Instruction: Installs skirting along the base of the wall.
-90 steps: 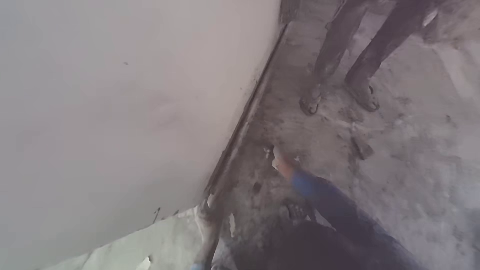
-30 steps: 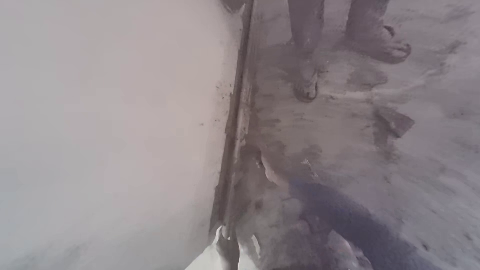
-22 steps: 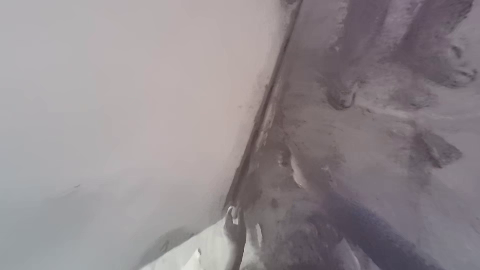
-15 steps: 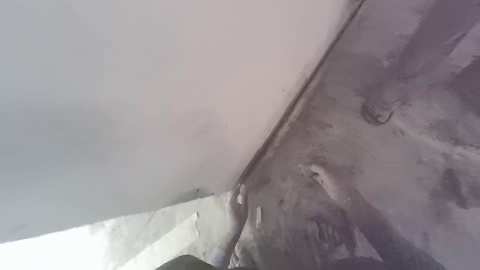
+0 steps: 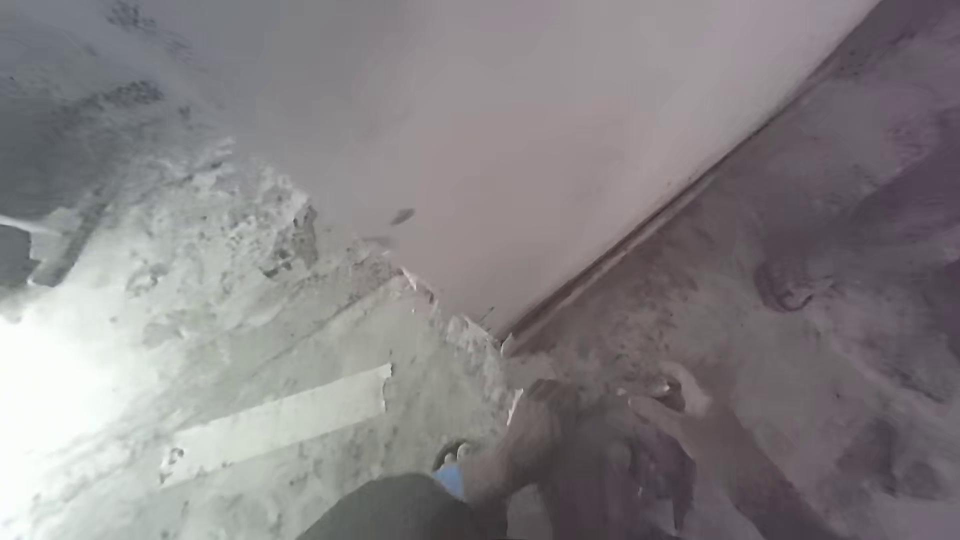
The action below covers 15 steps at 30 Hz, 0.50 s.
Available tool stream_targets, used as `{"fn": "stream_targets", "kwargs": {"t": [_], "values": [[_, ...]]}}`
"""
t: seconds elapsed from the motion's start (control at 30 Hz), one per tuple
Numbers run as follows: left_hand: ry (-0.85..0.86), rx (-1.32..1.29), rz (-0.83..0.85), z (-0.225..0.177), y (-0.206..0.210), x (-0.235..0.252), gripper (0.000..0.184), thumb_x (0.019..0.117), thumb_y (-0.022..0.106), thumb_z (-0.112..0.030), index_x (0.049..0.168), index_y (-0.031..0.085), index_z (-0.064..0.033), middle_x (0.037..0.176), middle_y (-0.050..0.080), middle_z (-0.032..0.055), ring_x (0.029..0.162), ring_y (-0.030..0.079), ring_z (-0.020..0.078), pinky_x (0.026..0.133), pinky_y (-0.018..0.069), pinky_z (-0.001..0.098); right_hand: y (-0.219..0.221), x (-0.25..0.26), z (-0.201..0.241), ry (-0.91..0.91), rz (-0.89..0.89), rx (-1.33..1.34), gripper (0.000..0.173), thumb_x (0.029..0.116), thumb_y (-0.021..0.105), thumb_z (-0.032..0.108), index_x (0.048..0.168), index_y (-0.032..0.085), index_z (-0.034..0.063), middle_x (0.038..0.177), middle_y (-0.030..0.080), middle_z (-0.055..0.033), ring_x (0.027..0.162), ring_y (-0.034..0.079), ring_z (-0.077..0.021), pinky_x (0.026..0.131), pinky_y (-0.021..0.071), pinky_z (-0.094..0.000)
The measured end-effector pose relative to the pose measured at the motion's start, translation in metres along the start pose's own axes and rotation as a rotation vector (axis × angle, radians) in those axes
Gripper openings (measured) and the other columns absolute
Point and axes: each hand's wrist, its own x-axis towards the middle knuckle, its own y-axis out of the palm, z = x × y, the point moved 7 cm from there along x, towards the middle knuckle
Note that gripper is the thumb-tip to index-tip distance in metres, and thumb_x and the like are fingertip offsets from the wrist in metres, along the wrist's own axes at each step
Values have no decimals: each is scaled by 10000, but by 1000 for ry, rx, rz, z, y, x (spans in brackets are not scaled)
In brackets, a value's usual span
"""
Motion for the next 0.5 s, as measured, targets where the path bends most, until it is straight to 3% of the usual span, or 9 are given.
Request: {"fn": "stream_targets", "kwargs": {"t": [0.03, 0.07, 0.13, 0.2, 0.27, 0.3, 0.33, 0.4, 0.5], "values": [[-38, -78, 97, -1, 8, 7, 286, 1018, 561, -215, 1191, 684, -22, 1103, 720, 184, 1064, 697, 359, 920, 553, 545, 6, -4, 8, -42, 31, -38, 704, 832, 848, 297, 1399, 510, 51, 1069, 729, -78, 922, 737, -156, 844, 632, -361], [-85, -152, 198, -3, 14, 11, 293, 1032, 538, -214, 1214, 666, -23, 1074, 714, 203, 1023, 701, 385, 883, 559, 568, 7, -8, 18, -125, 40, -166, 672, 858, 804, 367, 1389, 529, 62, 1062, 727, -61, 917, 726, -143, 844, 621, -359], [-78, -322, 267, -9, 12, 11, 302, 1041, 540, -200, 1244, 651, -5, 1070, 708, 230, 1007, 701, 399, 888, 554, 577, 2, -17, 48, -453, -42, -588, 604, 892, 701, 495, 1316, 656, 66, 992, 751, -70, 845, 726, -194, 751, 606, -434], [54, -469, 218, -12, 4, 7, 277, 1029, 573, -184, 1183, 677, 23, 1001, 716, 229, 933, 712, 362, 853, 569, 534, -6, -26, 74, -755, -94, -951, 522, 876, 650, 579, 1106, 754, 122, 961, 710, -96, 779, 717, -273, 591, 582, -502], [204, -599, 164, -17, -4, 4, 249, 1011, 606, -191, 1046, 698, 37, 848, 697, 188, 772, 691, 285, 724, 576, 461, -9, -26, 90, -922, 54, -1012, 465, 877, 625, 618, 874, 716, 162, 1021, 661, -72, 890, 673, -242, 663, 586, -444], [203, -679, 189, -21, -9, 4, 262, 1018, 600, -206, 1004, 699, 37, 802, 678, 161, 723, 664, 241, 684, 562, 426, -9, -24, 95, -887, 223, -943, 409, 921, 628, 571, 888, 707, 170, 1056, 663, -27, 927, 653, -176, 734, 581, -389], [142, -761, 237, -25, -15, 4, 295, 1033, 586, -236, 982, 699, 31, 788, 671, 131, 704, 643, 195, 677, 550, 391, -7, -19, 96, -773, 408, -842, 343, 967, 616, 498, 971, 707, 168, 972, 661, 23, 824, 633, -97, 685, 562, -319], [-75, -886, 341, -23, -22, 1, 376, 1045, 577, -349, 979, 684, 5, 813, 664, 76, 725, 632, 136, 720, 554, 354, -2, -11, 93, -416, 704, -615, 268, 1057, 528, 374, 1143, 641, 146, 795, 668, 26, 627, 618, -79, 570, 534, -282], [-82, -1003, 233, 19, 2, 12, 385, 1029, 604, -368, 851, 672, -34, 695, 651, 19, 614, 622, 97, 611, 547, 321, -7, -6, 120, -321, 541, -407, 282, 1082, 448, 379, 1119, 595, 141, 708, 619, 6, 503, 557, -120, 445, 490, -283]]}}
